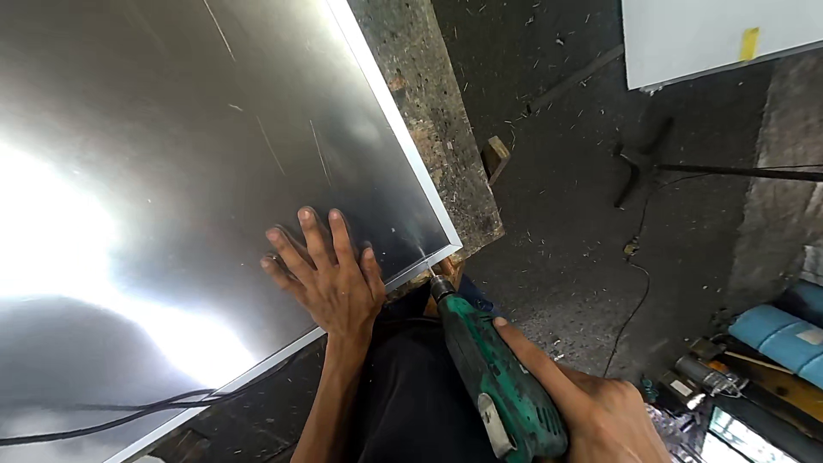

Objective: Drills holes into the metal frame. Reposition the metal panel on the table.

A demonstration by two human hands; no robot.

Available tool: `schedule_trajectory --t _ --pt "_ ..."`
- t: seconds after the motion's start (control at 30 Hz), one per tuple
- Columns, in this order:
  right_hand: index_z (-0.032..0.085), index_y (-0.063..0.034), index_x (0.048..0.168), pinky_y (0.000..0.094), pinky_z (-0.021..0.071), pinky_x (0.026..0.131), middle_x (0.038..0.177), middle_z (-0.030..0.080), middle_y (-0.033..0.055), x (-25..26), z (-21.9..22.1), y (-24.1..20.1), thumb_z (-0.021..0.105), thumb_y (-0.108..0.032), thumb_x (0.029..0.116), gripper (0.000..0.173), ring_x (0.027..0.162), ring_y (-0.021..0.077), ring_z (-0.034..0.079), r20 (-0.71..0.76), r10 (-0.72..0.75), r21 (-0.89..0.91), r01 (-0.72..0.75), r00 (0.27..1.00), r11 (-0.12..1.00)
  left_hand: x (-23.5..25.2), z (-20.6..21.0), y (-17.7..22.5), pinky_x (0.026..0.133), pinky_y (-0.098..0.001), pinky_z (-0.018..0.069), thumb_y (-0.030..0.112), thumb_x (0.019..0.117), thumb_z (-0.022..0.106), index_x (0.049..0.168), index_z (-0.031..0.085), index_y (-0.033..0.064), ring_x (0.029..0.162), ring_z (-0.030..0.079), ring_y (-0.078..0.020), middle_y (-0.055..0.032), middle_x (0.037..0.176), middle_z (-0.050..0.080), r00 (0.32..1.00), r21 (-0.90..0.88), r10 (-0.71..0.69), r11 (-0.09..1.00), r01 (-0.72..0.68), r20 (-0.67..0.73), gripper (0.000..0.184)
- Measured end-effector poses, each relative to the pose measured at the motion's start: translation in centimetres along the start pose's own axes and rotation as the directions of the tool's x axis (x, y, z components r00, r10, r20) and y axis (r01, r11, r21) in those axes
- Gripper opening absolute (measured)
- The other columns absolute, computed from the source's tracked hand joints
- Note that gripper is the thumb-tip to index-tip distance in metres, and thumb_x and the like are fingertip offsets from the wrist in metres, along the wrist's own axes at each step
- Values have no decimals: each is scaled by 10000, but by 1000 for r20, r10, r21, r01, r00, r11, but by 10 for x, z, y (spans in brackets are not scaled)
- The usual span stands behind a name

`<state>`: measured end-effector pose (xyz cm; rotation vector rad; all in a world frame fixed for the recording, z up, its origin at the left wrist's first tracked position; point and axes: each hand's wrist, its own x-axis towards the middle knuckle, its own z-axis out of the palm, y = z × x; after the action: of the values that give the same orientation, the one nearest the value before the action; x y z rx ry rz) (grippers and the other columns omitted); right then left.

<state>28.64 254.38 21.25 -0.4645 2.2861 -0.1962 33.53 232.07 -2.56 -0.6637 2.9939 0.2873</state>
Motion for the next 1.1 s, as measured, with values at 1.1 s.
schedule_trajectory --t 1.1 --pt "517 -93 1510 398 572 564 947 768 106 24 -50 -1 772 -310 733 846 705 187 717 -15 184 188 -178 983 966 0 0 -4 1180 -707 47 508 1020 320 1615 322 265 1561 84 -447 -114 1701 219 999 -52 23 998 -26 -49 643"
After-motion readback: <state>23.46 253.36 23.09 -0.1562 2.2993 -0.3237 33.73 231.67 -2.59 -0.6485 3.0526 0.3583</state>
